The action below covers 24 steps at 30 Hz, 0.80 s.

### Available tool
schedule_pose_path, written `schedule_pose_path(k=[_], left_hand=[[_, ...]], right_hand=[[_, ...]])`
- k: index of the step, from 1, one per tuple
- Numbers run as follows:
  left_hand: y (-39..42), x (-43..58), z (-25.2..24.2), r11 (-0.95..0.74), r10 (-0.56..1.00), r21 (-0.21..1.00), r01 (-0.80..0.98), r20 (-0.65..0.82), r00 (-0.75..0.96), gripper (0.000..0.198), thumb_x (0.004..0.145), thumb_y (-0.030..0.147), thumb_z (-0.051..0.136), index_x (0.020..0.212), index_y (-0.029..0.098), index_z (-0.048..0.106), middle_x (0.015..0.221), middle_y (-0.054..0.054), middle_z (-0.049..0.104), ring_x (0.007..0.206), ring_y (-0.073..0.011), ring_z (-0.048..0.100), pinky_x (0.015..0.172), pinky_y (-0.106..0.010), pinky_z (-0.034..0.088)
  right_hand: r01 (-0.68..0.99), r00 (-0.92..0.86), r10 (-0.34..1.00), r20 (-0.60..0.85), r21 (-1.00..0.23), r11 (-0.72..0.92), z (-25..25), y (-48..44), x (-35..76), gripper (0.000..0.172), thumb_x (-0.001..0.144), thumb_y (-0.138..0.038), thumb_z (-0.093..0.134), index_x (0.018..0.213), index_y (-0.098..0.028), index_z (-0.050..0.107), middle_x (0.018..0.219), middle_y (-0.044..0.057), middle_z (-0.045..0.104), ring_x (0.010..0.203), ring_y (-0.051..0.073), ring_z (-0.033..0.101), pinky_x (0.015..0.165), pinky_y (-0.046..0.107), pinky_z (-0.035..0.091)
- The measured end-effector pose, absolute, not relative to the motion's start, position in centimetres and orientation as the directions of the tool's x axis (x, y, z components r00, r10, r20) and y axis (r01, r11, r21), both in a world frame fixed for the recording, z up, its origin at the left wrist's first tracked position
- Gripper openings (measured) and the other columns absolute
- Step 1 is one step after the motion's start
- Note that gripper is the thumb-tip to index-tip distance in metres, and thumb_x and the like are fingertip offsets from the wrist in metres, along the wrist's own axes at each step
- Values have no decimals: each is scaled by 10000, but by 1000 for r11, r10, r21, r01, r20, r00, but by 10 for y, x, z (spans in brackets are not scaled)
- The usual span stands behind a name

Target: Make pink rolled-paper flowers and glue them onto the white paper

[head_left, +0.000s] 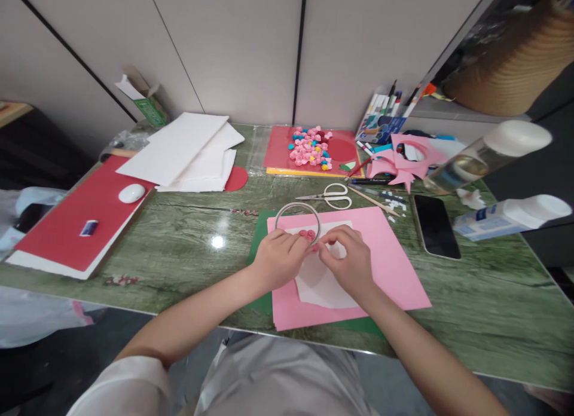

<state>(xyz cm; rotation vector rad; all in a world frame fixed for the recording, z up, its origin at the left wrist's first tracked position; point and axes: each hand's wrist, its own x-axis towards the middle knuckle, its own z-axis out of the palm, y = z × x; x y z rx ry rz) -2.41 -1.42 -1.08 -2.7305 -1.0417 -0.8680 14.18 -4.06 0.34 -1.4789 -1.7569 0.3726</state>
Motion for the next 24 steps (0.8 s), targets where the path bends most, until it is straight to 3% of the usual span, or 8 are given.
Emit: schedule_pose_path(k=[12, 24], left_hand=[[-20, -22, -15, -762, 598, 243, 600, 620, 508, 123, 843, 246, 478, 760, 172, 529, 591, -2, 592, 576, -118, 564, 626, -273, 390], [-23, -17, -12, -796, 552, 272, 541, 691, 466, 91, 828, 252, 505, 787, 176, 535, 631, -8, 625, 596, -120, 577, 644, -272, 422]], right_hand=[[550, 164, 912, 376, -802, 231, 8, -49, 128, 138, 671, -94, 540, 631, -212, 482, 660, -13, 499, 656, 147, 474, 633, 295, 383], [577, 225, 909, 352, -800, 167, -4, -32, 144, 97, 683, -118, 540, 660, -207, 510, 676, -11, 522, 659, 143, 479, 634, 291, 386]])
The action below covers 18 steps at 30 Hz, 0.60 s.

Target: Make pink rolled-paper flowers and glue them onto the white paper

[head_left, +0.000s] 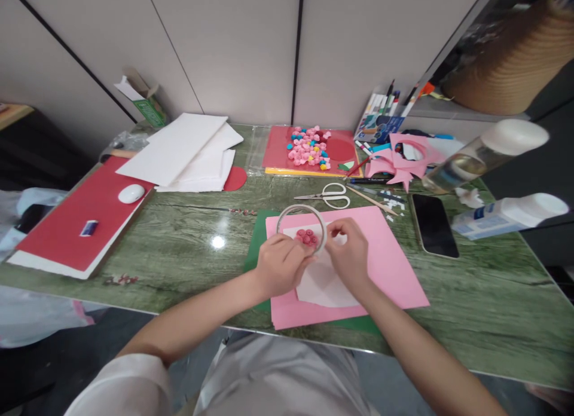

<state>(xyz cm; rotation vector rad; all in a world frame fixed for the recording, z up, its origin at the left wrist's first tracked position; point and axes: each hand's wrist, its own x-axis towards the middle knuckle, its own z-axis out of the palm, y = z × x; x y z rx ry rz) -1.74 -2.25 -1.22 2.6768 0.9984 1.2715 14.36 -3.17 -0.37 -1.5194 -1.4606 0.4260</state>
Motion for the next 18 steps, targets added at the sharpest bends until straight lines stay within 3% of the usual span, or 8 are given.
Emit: schedule_pose_path(k=[3, 6, 10, 13, 18], left_hand=[[-17, -21, -10, -751, 621, 346, 562, 661, 422, 105, 822, 280, 522, 801, 181, 546, 652, -11, 635, 630, -127, 585, 652, -265, 423], [3, -31, -12, -599, 762, 370, 710, 536, 363, 162, 840, 327, 486, 805, 184, 551, 662, -16, 628, 630, -145, 572, 619, -269, 402], [37, -46, -22, -446, 871, 257, 857, 346, 349, 161, 850, 310, 452, 835, 182, 550, 697, -29, 621, 651, -178, 559, 636, -301, 382], [52, -55, -30, -403, 890, 146, 903, 290, 350, 124, 810, 277, 506, 833, 176, 574, 806, -76, 618, 798, -229, 557, 689, -335, 380], [53, -59, -30, -376, 913, 176, 910, 237, 331, 256, 790, 295, 534, 1018, 184, 569, 970, -106, 595, 932, -256, 524, 753, -366, 390]], right_hand=[[542, 222, 908, 356, -819, 189, -2, -25, 161, 48, 735, -188, 553, 689, -202, 551, 716, 7, 553, 705, 152, 509, 668, 302, 402], [363, 195, 950, 242, -918, 159, 2, -23, 169, 64, 749, -260, 583, 727, -202, 598, 770, 19, 576, 739, 152, 527, 669, 294, 423], [66, 100, 995, -2, -998, -9, 2, -22, 171, 105, 721, -298, 618, 770, -206, 635, 803, 15, 600, 691, 129, 529, 633, 273, 439], [-78, 43, 994, -104, -992, -100, 2, -22, 172, 124, 704, -289, 628, 797, -209, 649, 808, 17, 615, 650, 115, 518, 629, 270, 439], [-167, 13, 987, -159, -974, -154, 4, -23, 175, 129, 667, -254, 634, 781, -201, 660, 811, 30, 614, 645, 117, 510, 624, 271, 439]])
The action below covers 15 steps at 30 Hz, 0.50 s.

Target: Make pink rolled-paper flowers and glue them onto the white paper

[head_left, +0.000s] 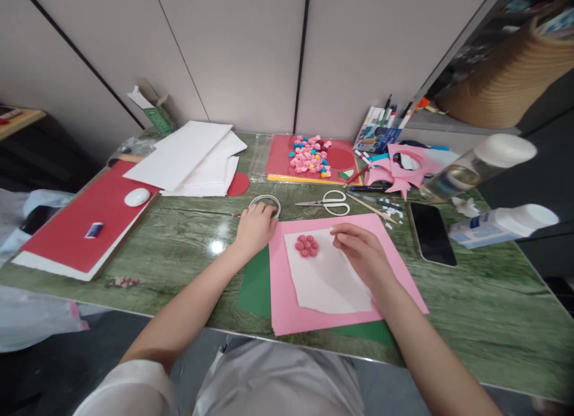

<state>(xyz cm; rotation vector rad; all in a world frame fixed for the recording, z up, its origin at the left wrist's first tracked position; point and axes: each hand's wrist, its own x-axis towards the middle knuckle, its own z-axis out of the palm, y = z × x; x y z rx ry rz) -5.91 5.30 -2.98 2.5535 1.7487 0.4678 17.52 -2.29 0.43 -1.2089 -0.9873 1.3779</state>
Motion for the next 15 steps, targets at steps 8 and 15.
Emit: schedule_pose_path(k=[8, 15], left_hand=[[15, -32, 2, -402, 888, 812, 422, 233, 396, 110, 781, 257, 570, 767, 172, 637, 845, -45, 649, 829, -160, 595, 792, -319, 457], [-2, -19, 0, 79, 919, 996, -40, -57, 391, 143, 673, 263, 680, 699, 142, 607, 724, -35, 683, 686, -152, 646, 661, -297, 522]], right_hand=[[-48, -66, 995, -73, -996, -77, 0, -26, 170, 155, 703, -246, 619, 847, -232, 677, 859, 15, 610, 671, 117, 508, 660, 274, 430], [104, -198, 980, 14, -994, 35, 7, -31, 162, 178, 748, -247, 603, 904, -269, 686, 900, 28, 610, 874, 171, 553, 786, 311, 433]])
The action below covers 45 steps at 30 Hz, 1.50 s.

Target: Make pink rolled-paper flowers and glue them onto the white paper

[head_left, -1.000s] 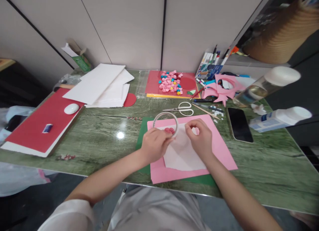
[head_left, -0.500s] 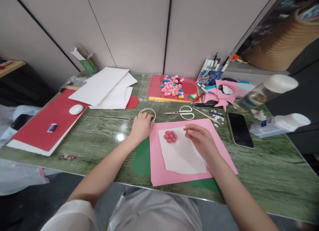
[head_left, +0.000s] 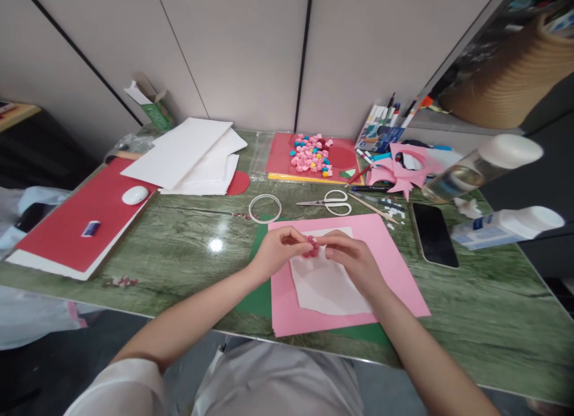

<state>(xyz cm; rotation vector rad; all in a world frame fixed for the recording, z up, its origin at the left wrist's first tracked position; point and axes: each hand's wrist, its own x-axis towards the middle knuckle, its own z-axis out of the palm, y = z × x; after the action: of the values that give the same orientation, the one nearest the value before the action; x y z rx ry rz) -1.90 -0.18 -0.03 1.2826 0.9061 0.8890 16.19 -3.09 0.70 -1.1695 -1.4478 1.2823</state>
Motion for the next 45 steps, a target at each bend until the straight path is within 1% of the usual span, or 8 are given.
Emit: schedule_pose_path(k=[4, 10, 26, 29, 32, 36, 39, 45], left_hand=[[0, -21, -2, 114, 913, 992, -51, -85, 399, 157, 698, 265, 654, 806, 151, 662, 762, -40, 697, 714, -156, 647, 682, -299, 521], [-3, -22, 3, 228, 888, 967, -113, -159, 431, 175, 701, 292, 652, 757, 131, 691, 735, -55, 690, 713, -157, 628, 712, -287, 490], [-3, -22, 7, 370, 860, 908, -194, -256, 441, 59, 652, 156, 616, 603, 127, 632, 583, -3, 623, 600, -98, 542, 633, -220, 402], [-2, -22, 5, 409, 839, 889, -206, -278, 468, 54, 638, 145, 605, 590, 125, 622, 573, 3, 604, 582, -86, 514, 617, -213, 384], [-2, -23, 5, 417, 832, 885, -206, -281, 479, 41, 631, 135, 605, 593, 125, 613, 569, 5, 594, 576, -88, 510, 612, -215, 381], [-2, -23, 6, 306, 861, 939, -158, -203, 466, 68, 665, 190, 629, 636, 131, 617, 655, -17, 640, 646, -115, 560, 649, -236, 406], [-3, -23, 7, 101, 908, 995, -10, -88, 409, 86, 692, 221, 626, 658, 142, 626, 689, -22, 645, 669, -122, 560, 644, -237, 404], [-9, -21, 8, -214, 920, 954, 208, 126, 371, 47, 717, 172, 598, 710, 164, 644, 743, -14, 627, 682, -108, 541, 666, -229, 411]], right_hand=[[156, -221, 974, 46, -984, 82, 7, -32, 161, 185, 776, -251, 581, 927, -283, 682, 892, 30, 607, 868, 169, 562, 778, 312, 443], [314, -209, 969, 132, -929, 195, 6, -35, 159, 233, 803, -221, 546, 982, -311, 663, 871, 23, 584, 837, 154, 559, 736, 298, 454], [617, -286, 835, 470, -576, 536, 1, -40, 154, 422, 769, -36, 461, 1064, -302, 605, 884, 25, 582, 841, 158, 557, 732, 329, 447], [651, -288, 815, 503, -521, 552, 0, -39, 156, 399, 769, -45, 472, 1050, -293, 610, 879, 28, 587, 839, 163, 556, 732, 335, 441], [666, -206, 838, 504, -555, 498, 3, -37, 160, 342, 777, -72, 485, 1025, -267, 617, 875, 36, 583, 823, 163, 554, 723, 327, 448], [605, -87, 898, 430, -693, 391, 12, -36, 160, 175, 785, -126, 522, 879, -228, 628, 830, 27, 576, 786, 152, 555, 714, 306, 451], [544, -97, 929, 356, -763, 349, 15, -38, 155, 84, 767, -158, 566, 801, -222, 610, 808, 17, 564, 780, 152, 549, 726, 311, 446], [441, -19, 938, 346, -839, 319, 6, -43, 146, 131, 705, -122, 617, 760, -219, 548, 804, 13, 534, 804, 167, 540, 730, 336, 444]])
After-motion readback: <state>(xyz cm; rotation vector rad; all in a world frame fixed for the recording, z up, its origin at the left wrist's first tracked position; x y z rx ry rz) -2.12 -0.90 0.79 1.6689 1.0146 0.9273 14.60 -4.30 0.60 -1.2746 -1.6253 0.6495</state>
